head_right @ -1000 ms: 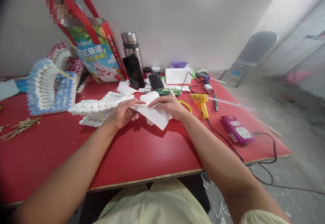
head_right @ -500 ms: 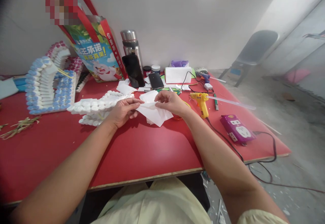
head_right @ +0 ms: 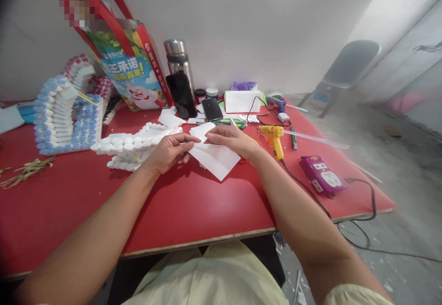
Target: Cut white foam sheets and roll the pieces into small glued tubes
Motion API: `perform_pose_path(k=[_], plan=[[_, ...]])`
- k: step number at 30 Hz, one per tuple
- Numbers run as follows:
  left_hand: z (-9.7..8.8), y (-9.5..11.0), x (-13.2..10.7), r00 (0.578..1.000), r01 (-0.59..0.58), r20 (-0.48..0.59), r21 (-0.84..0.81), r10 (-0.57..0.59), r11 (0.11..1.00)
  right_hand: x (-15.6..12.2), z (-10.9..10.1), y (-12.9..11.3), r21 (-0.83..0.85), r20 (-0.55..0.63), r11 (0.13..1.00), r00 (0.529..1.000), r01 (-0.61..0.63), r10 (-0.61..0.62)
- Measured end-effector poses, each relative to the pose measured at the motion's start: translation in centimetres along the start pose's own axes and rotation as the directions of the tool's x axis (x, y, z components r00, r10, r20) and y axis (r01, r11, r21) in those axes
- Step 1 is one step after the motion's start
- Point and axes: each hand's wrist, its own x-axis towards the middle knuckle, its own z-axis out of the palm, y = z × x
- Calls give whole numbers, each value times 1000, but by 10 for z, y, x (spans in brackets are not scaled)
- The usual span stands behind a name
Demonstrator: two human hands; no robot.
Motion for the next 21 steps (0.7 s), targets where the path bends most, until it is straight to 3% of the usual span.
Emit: perform_pose_path(k=[3, 6, 11, 17, 21], plan=[[5, 2, -1, 1000, -14, 19, 44, 13, 999, 0, 9, 2, 7, 105, 992, 987, -123, 122], [7, 2, -1, 1000, -25, -2, 118, 26, 993, 1, 13, 5, 7, 131, 990, 981, -143, 141], [5, -3, 2, 997, -11, -71, 169, 23, 986, 5, 14, 10, -84, -6, 993, 996, -86, 86], [-2, -8, 7, 991, -51, -121, 7, 51, 999, 4, 11, 6, -52, -85, 998, 996, -18, 13], [-5, -6, 5, 995, -52, -91, -27, 49, 998, -2, -2, 0, 106, 98, 989, 991, -104, 94]])
